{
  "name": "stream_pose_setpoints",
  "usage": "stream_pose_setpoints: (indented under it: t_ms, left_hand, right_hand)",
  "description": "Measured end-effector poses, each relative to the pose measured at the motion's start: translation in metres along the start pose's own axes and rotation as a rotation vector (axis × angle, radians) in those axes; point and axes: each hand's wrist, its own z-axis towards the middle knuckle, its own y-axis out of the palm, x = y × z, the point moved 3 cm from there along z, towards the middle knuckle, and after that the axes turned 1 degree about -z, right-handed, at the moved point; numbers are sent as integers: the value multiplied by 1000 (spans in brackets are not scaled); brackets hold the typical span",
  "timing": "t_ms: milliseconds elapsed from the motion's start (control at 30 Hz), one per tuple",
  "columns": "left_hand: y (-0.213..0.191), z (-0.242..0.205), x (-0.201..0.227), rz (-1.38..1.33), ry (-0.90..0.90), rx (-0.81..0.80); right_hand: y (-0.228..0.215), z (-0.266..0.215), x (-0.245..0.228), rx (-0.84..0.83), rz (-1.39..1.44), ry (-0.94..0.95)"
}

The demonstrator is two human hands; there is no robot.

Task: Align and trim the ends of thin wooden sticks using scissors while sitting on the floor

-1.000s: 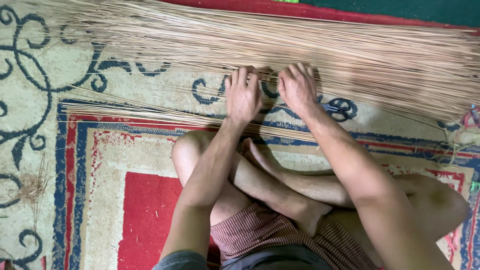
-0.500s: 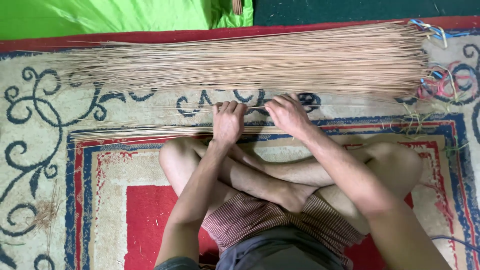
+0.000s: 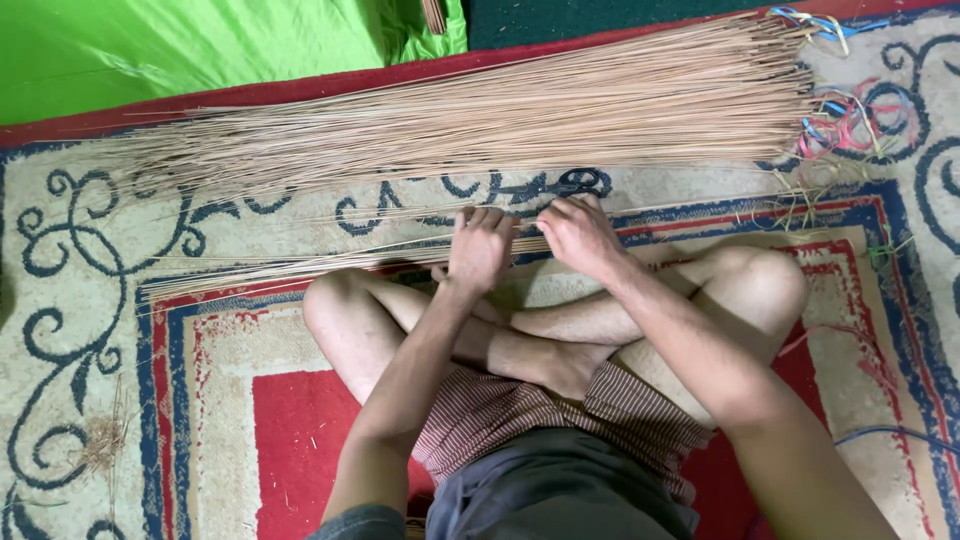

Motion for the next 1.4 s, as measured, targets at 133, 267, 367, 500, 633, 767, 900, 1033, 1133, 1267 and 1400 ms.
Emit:
stream_pose_setpoints:
  t_ms: [133,267,367,500,633,767,900,1033,1133,1267,1400]
  left_hand:
    - [16,-6,0,-45,-5,16]
    - [17,-25,-36,26,-49,-31]
    - [11,-36,-55,66,-72,-26]
    - [14,-37,-52,28,-105,-78]
    - [15,-18,-5,-10,-71,-101]
    - [30,-15,13,-32,-19,-56]
    - [29,-24,-9,2,-53,-49]
    - [21,-39,-52,45,-110,-98]
    - [11,-41,-65,78,-147,-85]
    - [11,-31,-38,37,-132,-91]
    - [15,-15,16,-4,-10,-111]
  right_hand:
    - [-4,-13,2,1,33,14]
    - [8,-47,47,-42,29,87]
    - [-12,-55,53,-48,-18,110]
    - [-1,-52,50,-42,-21,115]
    - [15,-36,17,-37,9,74]
    - [13,-23,-7,-42,57,65]
    - [3,-37,12,-52,28,84]
    - [1,-63,52,-78,31,140]
    - [-13,-64,55,-79,3,158]
    - [10,-58,42,-83,51,151]
    - [29,-42,5,-116,191,145]
